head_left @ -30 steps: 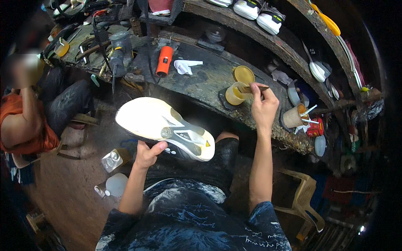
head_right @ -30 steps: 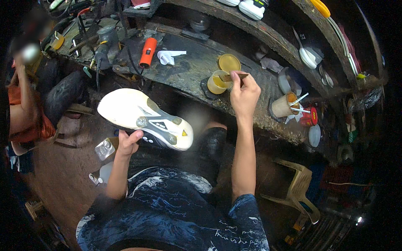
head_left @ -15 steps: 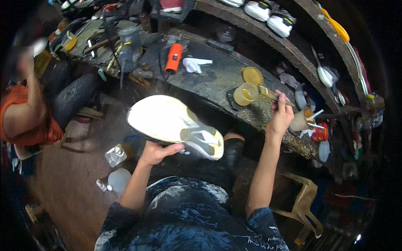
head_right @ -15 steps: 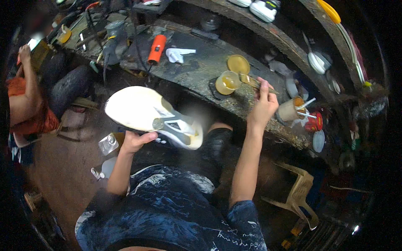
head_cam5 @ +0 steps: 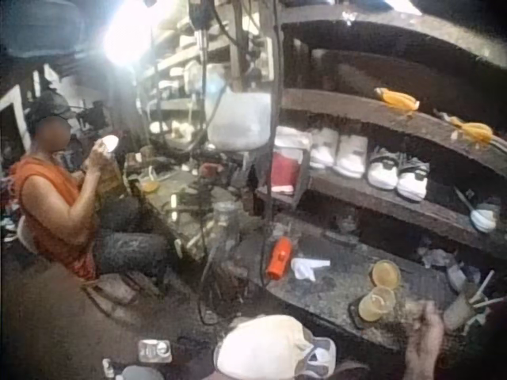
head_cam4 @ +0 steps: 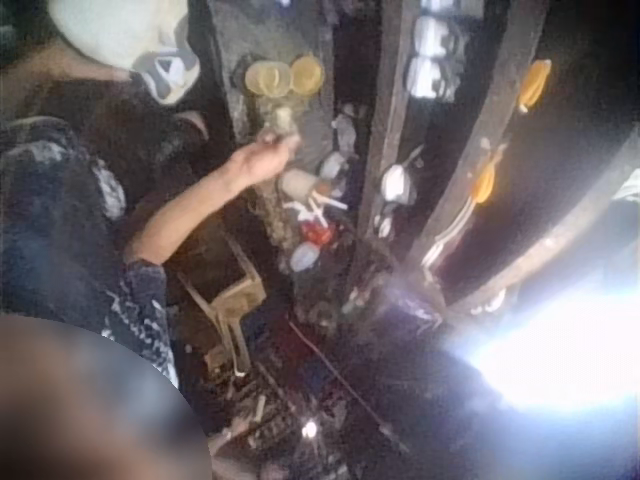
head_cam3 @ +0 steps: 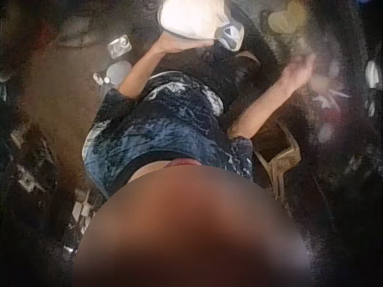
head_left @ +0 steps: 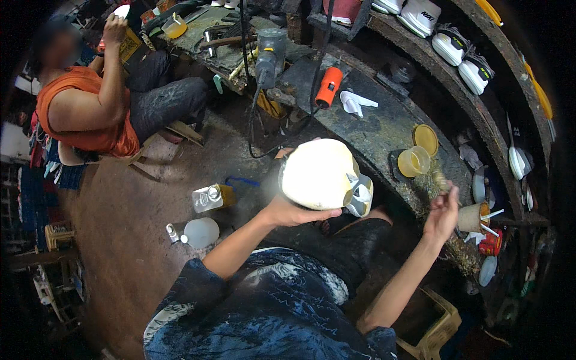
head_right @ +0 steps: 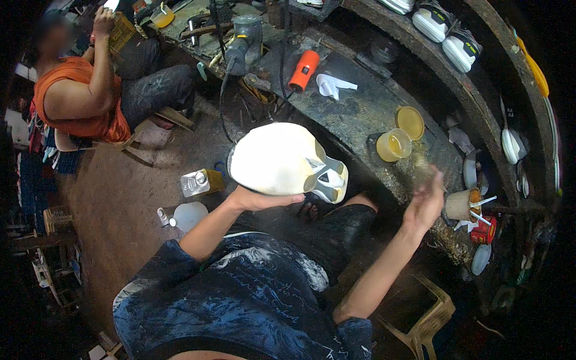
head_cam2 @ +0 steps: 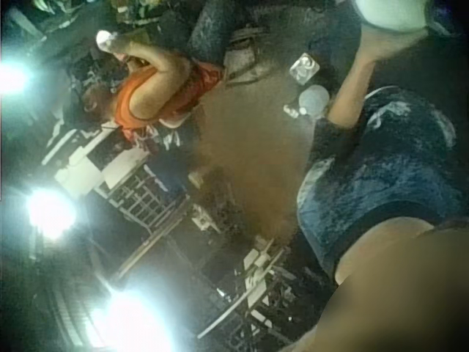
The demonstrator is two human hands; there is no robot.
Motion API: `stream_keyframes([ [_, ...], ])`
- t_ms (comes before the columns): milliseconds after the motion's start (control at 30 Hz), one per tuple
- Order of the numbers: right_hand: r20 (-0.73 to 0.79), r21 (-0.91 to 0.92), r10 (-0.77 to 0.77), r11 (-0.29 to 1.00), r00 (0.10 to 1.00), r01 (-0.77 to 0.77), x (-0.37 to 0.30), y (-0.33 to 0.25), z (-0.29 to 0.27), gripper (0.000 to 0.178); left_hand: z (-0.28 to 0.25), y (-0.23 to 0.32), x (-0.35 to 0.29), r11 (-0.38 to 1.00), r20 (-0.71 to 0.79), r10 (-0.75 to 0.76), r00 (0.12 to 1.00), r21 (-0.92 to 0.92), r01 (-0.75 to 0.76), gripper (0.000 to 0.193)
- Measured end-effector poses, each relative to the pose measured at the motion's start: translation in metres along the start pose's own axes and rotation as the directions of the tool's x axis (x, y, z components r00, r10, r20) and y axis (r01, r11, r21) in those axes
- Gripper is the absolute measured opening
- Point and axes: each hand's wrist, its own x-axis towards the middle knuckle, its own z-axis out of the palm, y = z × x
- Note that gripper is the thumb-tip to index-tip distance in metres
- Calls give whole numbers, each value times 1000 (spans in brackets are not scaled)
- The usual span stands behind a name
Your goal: The person applies a yellowish adhesive to the sole and sidewalls of a black and white athletic shoe using a small brush. They rotate the shoe to reach different areas, dip the brush into a container of adhesive, and continue coating the sole and edges. Another person works on a separate shoe in the background.
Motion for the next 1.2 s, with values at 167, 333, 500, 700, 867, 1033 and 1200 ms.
stream_keyframes([
  [167, 369, 109, 121, 979, 922, -172, -50, -9, 42, 35, -1, -7, 10, 863, 89, 412, 907, 280, -420, 110],
  [333, 363, 156, 100, 974, 926, -166, -116, -25, 87, 38, 2, -9, 14, 857, 160, 458, 875, 182, -482, 112],
  [500, 376, 78, 38, 994, 926, -72, -146, -24, 110, 34, 6, -8, 16, 820, 165, 500, 850, 226, -526, 110],
  [700, 342, 35, -9, 999, 940, -3, -159, -24, 109, 31, 8, 0, 16, 792, 141, 525, 839, 280, -543, 97],
  [867, 267, -35, -113, 991, 957, 127, -162, -24, 108, 31, 9, 0, 15, 760, 150, 537, 830, 342, -553, 92],
  [1033, 235, -87, -200, 970, 951, 225, -169, -21, 109, 31, 11, -3, 14, 748, 137, 551, 823, 356, -560, 85],
  [1200, 191, -120, -264, 950, 945, 290, -170, -19, 108, 31, 13, 2, 15, 724, 133, 563, 816, 397, -564, 81],
])
